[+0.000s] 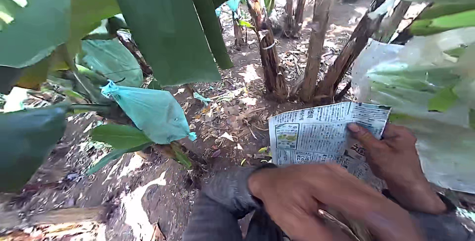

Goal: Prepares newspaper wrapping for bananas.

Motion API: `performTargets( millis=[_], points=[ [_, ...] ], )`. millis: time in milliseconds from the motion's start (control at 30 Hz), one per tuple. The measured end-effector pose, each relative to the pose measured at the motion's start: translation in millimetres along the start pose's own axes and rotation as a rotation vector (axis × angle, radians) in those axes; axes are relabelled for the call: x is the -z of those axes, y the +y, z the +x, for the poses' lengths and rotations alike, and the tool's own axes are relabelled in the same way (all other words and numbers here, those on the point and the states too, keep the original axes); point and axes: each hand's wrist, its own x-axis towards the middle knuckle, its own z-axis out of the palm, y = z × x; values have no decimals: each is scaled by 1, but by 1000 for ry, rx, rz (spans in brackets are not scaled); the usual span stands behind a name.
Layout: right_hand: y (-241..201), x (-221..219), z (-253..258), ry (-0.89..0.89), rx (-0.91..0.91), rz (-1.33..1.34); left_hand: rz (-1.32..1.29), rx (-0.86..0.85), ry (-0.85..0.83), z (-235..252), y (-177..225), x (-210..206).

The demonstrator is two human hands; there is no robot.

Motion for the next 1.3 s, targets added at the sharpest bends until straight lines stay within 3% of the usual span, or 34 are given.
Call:
performTargets(
  millis=[67, 100, 167, 233, 267, 367, 433, 533, 600, 700, 833, 933, 1033, 1133, 1300],
  points=[
    [1, 3, 5, 19, -8, 37, 386, -156, 361, -23, -1, 47],
    [2, 4, 7, 28, -14, 45, 611, -151, 561, -33, -8, 72],
    [5, 3, 11, 30, -30, 68, 873, 137, 690, -51, -27, 110],
    [11, -1, 19, 18, -81, 130, 795, 454, 600, -62, -49, 129],
    [16, -4, 23, 15, -117, 159, 722, 482, 582, -65, -62, 133],
    [32, -12, 38, 76, -183, 29, 772, 441, 610, -67, -81, 138],
    [38, -18, 36, 121, -212, -228, 949, 413, 639, -68, -84, 140],
    [30, -33, 13, 155, -162, -332, 1245, 367, 658, -68, -88, 140],
    [15, -50, -8, 95, -204, -206, 1457, 323, 611, -69, -95, 135],
    [10, -65, -10, -97, -439, 259, 1654, 203, 432, -72, -116, 122],
    [23, -72, 4, 79, -464, 380, 1626, 151, 268, -78, -143, 98],
    [33, -68, 4, 90, -449, 401, 1248, 304, 319, -79, -149, 91],
    [43, -64, 1, -30, -414, 547, 970, 390, 497, -75, -153, 92],
    [46, -66, 0, -129, -396, 665, 1160, 304, 572, -71, -164, 98],
    [53, -54, 3, -182, -437, 729, 1448, 196, 457, -72, -164, 119]
  ],
)
